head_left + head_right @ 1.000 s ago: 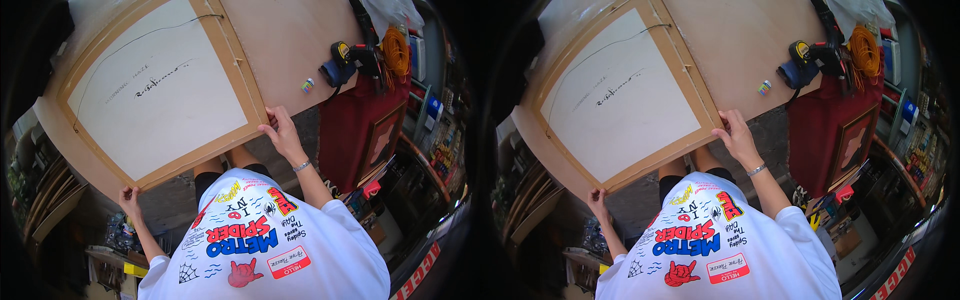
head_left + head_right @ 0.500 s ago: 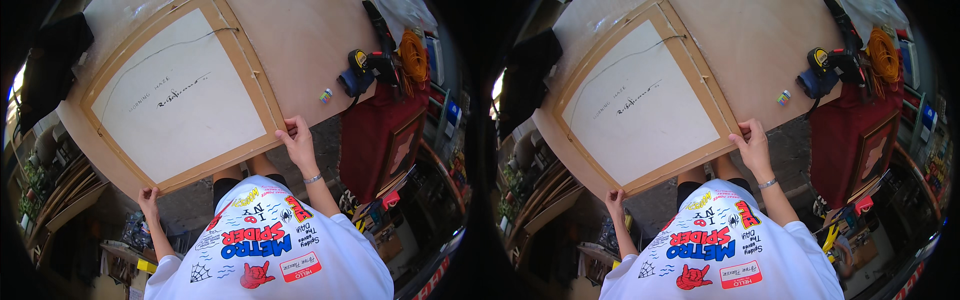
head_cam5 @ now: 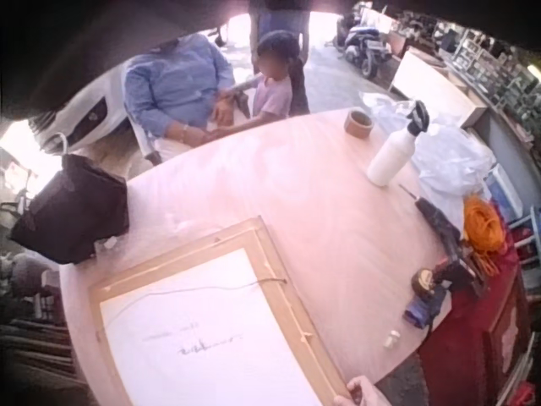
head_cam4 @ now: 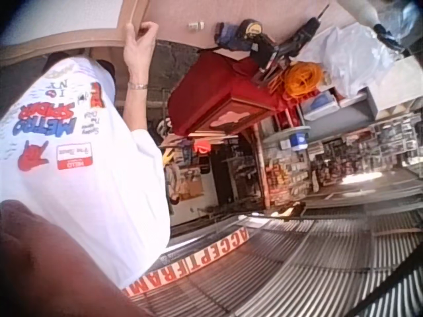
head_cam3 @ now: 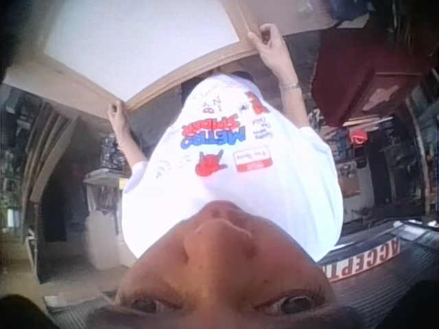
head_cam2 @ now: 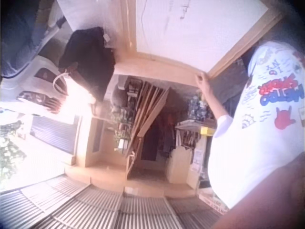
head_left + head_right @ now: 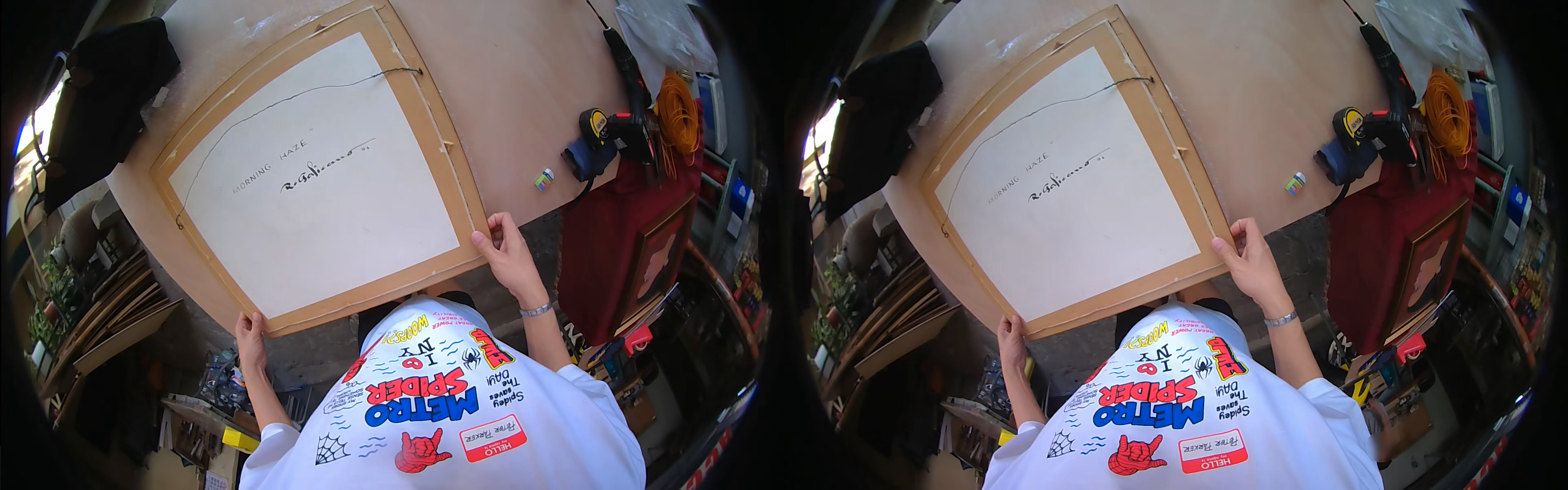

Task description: The person tapes a mat board to a backing board, smooths it with a cloth, and then places the assembly into a wooden frame. The person also handles a hanging wire on the back of the frame.

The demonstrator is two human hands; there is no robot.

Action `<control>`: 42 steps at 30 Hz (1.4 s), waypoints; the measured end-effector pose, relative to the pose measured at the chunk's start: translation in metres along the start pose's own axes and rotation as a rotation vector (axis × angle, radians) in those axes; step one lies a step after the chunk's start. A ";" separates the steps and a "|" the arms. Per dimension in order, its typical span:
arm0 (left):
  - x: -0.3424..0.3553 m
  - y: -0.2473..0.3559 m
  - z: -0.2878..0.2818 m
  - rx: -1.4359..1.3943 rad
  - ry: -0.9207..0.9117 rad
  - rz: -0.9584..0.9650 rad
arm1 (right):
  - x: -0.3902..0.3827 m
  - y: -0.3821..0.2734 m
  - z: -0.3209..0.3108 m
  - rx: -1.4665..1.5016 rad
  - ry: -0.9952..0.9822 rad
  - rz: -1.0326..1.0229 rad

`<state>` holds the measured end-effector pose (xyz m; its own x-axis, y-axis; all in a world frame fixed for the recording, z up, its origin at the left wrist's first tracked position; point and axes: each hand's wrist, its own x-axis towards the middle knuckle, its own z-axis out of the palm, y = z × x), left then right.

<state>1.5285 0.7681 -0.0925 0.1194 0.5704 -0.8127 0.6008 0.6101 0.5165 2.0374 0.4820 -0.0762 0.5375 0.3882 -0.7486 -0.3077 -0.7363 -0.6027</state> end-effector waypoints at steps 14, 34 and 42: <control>-0.001 0.004 0.013 -0.234 -0.107 0.041 | -0.003 -0.008 0.001 -0.071 0.011 -0.051; -0.006 0.021 0.044 0.273 0.133 0.202 | 0.005 -0.014 0.015 -0.297 0.119 -0.198; -0.026 0.021 0.056 0.132 0.222 0.202 | 0.018 -0.043 0.009 -0.582 0.111 -0.258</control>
<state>1.5819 0.7350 -0.0756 0.0801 0.7873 -0.6113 0.6819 0.4041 0.6097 2.0532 0.5257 -0.0662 0.6247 0.5560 -0.5483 0.3010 -0.8194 -0.4879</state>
